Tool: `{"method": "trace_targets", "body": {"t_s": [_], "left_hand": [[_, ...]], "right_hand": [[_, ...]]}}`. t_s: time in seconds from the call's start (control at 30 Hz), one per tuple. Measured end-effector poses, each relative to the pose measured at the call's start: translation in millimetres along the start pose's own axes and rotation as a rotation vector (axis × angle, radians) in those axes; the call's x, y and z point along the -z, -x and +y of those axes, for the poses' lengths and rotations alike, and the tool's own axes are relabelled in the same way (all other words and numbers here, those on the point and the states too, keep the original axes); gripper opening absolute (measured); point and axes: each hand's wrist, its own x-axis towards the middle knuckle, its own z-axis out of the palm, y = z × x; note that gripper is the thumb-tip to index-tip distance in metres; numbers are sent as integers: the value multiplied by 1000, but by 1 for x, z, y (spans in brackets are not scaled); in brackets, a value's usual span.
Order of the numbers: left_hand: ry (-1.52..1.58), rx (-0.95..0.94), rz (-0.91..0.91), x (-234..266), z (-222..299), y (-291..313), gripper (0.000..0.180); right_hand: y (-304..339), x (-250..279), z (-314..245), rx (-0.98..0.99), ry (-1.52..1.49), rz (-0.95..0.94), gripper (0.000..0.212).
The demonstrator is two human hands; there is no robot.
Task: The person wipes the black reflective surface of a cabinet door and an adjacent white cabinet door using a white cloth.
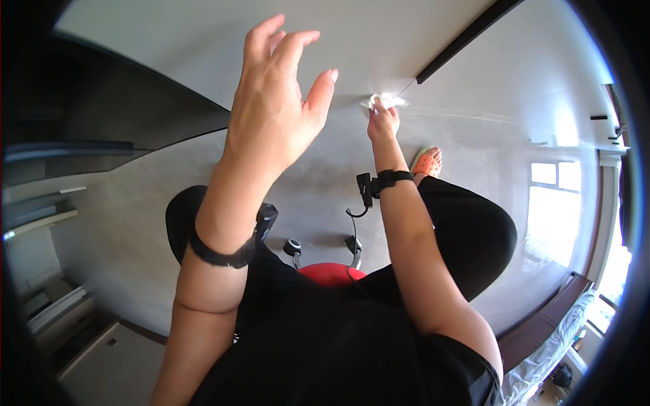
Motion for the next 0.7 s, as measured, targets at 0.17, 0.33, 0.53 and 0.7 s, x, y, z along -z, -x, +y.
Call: {"method": "trace_targets", "body": {"t_s": [0.17,0.33,0.53,0.7], "left_hand": [[-14,26,-65,-4,-10,2,37],[-21,30,-151,-13,-5,-8,37],[14,85,-184,-10,-14,1,36],[24,127,-172,4,-3,1,37]], "right_hand": [[-17,-11,-10,80,-213,49,29],[-37,11,17,-69,-412,176,28],[54,-72,-22,2,-431,-47,30],[108,-152,-91,442,-113,-427,8]]}}
